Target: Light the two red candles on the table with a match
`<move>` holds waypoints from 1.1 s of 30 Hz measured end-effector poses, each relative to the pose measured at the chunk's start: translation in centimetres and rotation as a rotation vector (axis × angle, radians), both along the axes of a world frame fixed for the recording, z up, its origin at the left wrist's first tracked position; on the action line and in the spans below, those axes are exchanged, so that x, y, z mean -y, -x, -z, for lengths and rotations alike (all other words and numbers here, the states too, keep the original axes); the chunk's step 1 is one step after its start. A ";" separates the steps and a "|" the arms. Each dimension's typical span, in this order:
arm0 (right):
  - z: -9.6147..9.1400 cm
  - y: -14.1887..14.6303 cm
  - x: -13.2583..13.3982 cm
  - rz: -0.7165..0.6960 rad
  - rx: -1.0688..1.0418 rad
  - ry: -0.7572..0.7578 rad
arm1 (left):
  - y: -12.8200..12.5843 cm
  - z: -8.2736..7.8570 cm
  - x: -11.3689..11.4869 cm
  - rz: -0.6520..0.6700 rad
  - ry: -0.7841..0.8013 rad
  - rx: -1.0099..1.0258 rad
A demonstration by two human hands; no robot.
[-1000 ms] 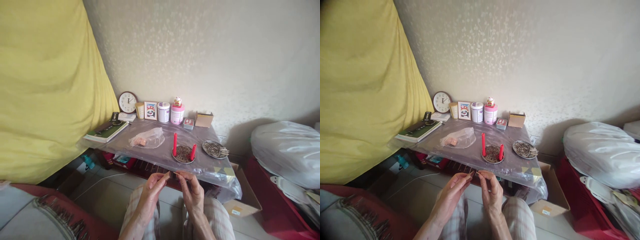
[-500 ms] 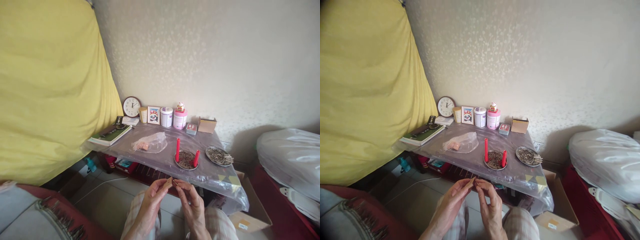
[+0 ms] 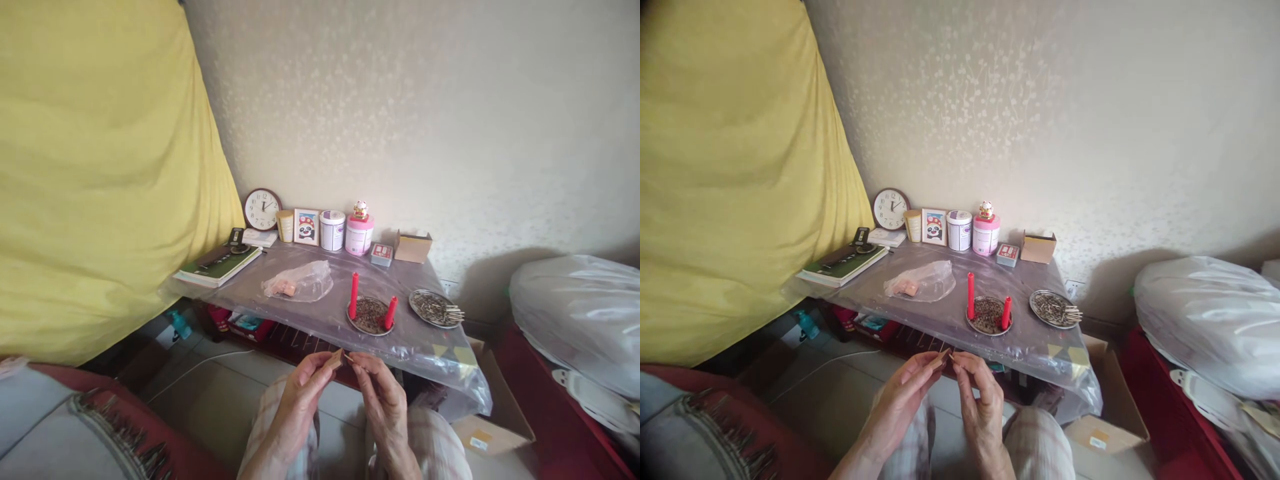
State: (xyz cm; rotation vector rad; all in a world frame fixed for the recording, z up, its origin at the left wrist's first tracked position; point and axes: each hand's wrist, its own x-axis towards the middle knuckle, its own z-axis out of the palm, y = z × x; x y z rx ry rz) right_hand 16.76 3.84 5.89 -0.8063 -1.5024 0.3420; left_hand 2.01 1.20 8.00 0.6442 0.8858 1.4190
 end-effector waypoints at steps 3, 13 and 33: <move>-0.3 0.2 0.2 0.068 0.033 -0.056 | -0.1 -0.3 -0.1 -0.002 0.007 0.027; -0.6 -0.3 0.2 0.143 0.184 -0.150 | 0.2 0.7 -0.6 -0.044 0.019 0.069; 2.0 -1.8 -3.7 0.190 -0.014 0.120 | 0.6 0.6 -0.2 -0.072 0.068 0.042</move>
